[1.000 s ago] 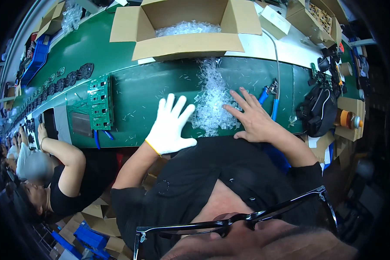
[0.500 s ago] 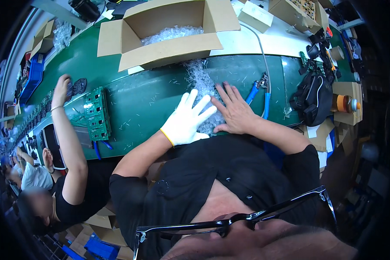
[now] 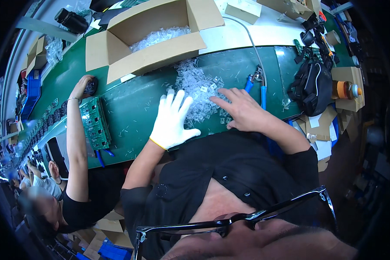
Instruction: The person gathers small plastic components and fills cardboard boxes with them by hand, folds a cardboard box into shape, closes the boxes, and trims plastic pieces using pliers.
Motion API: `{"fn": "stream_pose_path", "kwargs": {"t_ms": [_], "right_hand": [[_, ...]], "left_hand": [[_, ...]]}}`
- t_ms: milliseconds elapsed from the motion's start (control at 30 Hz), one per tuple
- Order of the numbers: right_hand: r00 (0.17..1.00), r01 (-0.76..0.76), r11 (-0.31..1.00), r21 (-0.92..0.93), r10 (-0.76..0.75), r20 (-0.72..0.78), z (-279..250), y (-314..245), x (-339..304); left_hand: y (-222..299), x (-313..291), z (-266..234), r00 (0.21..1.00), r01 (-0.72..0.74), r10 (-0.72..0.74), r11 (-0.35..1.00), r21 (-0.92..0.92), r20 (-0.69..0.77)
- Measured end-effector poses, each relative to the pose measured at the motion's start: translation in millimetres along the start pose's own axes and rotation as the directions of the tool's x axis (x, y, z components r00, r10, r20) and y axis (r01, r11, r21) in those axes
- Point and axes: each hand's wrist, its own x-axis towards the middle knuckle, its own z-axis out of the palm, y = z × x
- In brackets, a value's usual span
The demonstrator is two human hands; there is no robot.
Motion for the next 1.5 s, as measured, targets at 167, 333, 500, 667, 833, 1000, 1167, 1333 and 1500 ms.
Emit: {"fn": "stream_pose_path", "kwargs": {"t_ms": [167,333,500,667,833,1000,1167,1333,1500], "right_hand": [[0.978,0.048,0.998,-0.030,-0.053,-0.202,21,17,7],[0.865,-0.014,1.000,-0.004,0.010,-0.501,28,28,29],[0.804,0.145,0.980,0.138,-0.035,-0.594,31,25,24],[0.727,0.108,0.926,0.361,0.174,-0.664,-25,32,-31],[0.369,-0.071,0.991,0.117,0.135,-0.920,-107,37,-119],[-0.034,-0.064,0.921,0.383,0.382,-0.924,-132,65,-213],[0.556,-0.121,0.942,0.313,0.326,-0.765,-124,55,-192],[0.767,0.033,0.997,0.064,0.016,-0.641,-81,75,-182],[0.716,0.068,0.977,0.204,0.095,-0.692,-64,87,-201]], "left_hand": [[6,32,9,0.989,-0.091,0.100,0.992,0.087,-0.108],[-15,47,42,0.888,-0.102,0.128,0.991,0.083,-0.442],[-23,51,30,0.783,-0.116,0.217,0.972,0.207,-0.582],[-19,74,21,0.792,-0.065,0.030,0.997,-0.035,-0.610],[-89,78,71,0.790,-0.101,-0.074,0.963,-0.249,-0.609],[-37,87,46,0.800,-0.111,0.060,0.993,-0.049,-0.597],[-17,77,30,0.821,-0.093,0.118,0.993,0.074,-0.558],[32,85,39,0.815,-0.237,0.252,0.967,0.096,-0.522],[85,86,37,0.844,-0.181,0.179,0.982,0.046,-0.505]]}}
